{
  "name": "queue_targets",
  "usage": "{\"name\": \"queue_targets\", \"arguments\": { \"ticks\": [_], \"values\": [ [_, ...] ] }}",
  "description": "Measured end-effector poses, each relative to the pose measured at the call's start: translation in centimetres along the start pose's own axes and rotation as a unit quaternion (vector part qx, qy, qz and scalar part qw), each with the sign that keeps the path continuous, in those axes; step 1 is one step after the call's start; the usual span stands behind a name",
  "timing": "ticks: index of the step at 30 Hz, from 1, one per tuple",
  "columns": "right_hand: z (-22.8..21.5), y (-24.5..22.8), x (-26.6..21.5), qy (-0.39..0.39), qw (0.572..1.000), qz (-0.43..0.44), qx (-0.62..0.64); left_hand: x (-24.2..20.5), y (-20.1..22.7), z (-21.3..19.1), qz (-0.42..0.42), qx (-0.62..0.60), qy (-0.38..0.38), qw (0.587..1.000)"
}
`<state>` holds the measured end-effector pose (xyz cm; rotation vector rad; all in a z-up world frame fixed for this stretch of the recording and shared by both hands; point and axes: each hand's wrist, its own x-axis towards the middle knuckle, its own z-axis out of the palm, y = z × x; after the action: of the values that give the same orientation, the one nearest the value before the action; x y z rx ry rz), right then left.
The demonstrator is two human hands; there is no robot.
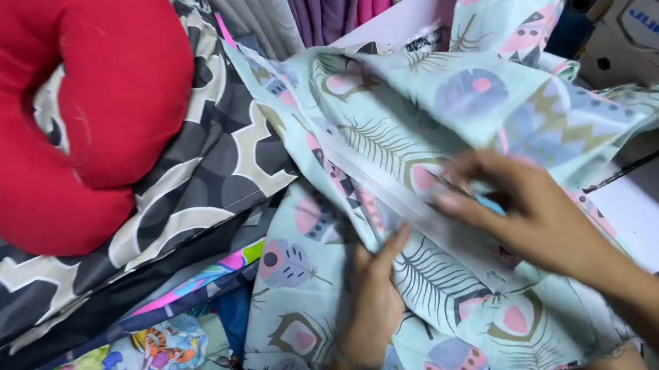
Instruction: Trimming loose threads and excess fabric edges from a garment using small thread snips at a sewing workstation.
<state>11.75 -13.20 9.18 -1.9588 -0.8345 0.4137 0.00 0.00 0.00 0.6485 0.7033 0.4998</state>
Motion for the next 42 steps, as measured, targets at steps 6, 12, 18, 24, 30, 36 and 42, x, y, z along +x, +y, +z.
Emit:
{"name": "queue_targets", "arguments": {
  "ticks": [6, 12, 18, 24, 30, 36, 42],
  "values": [
    [-0.1, 7.1, -6.7, 0.071, 0.925, 0.342, 0.150, -4.1, -4.0, -0.4, 0.004, 0.155, -0.110, 0.982],
    [-0.7, 10.7, -9.7, 0.075, 0.943, 0.305, 0.108, -3.9, -5.0, 2.6, 0.089, 0.211, -0.109, 0.967],
    [0.1, 15.7, -11.6, 0.055, 0.982, 0.179, 0.011, -3.0, -6.0, 1.8, 0.079, 0.236, -0.121, 0.961],
    [0.4, 16.9, -10.9, 0.057, 0.990, 0.128, -0.025, -2.5, -6.6, 0.9, 0.093, 0.257, -0.133, 0.953],
    [0.1, 16.7, -9.4, 0.017, 0.995, 0.082, -0.051, -2.2, -7.2, 0.2, 0.116, 0.280, -0.139, 0.943],
    [0.5, 16.0, -8.8, 0.016, 0.998, 0.052, -0.038, -1.8, -7.2, 0.2, 0.122, 0.275, -0.149, 0.942],
    [0.9, 16.0, -8.9, 0.024, 0.996, 0.077, -0.035, -1.6, -7.1, 0.1, 0.130, 0.278, -0.152, 0.939]
  ]
}}
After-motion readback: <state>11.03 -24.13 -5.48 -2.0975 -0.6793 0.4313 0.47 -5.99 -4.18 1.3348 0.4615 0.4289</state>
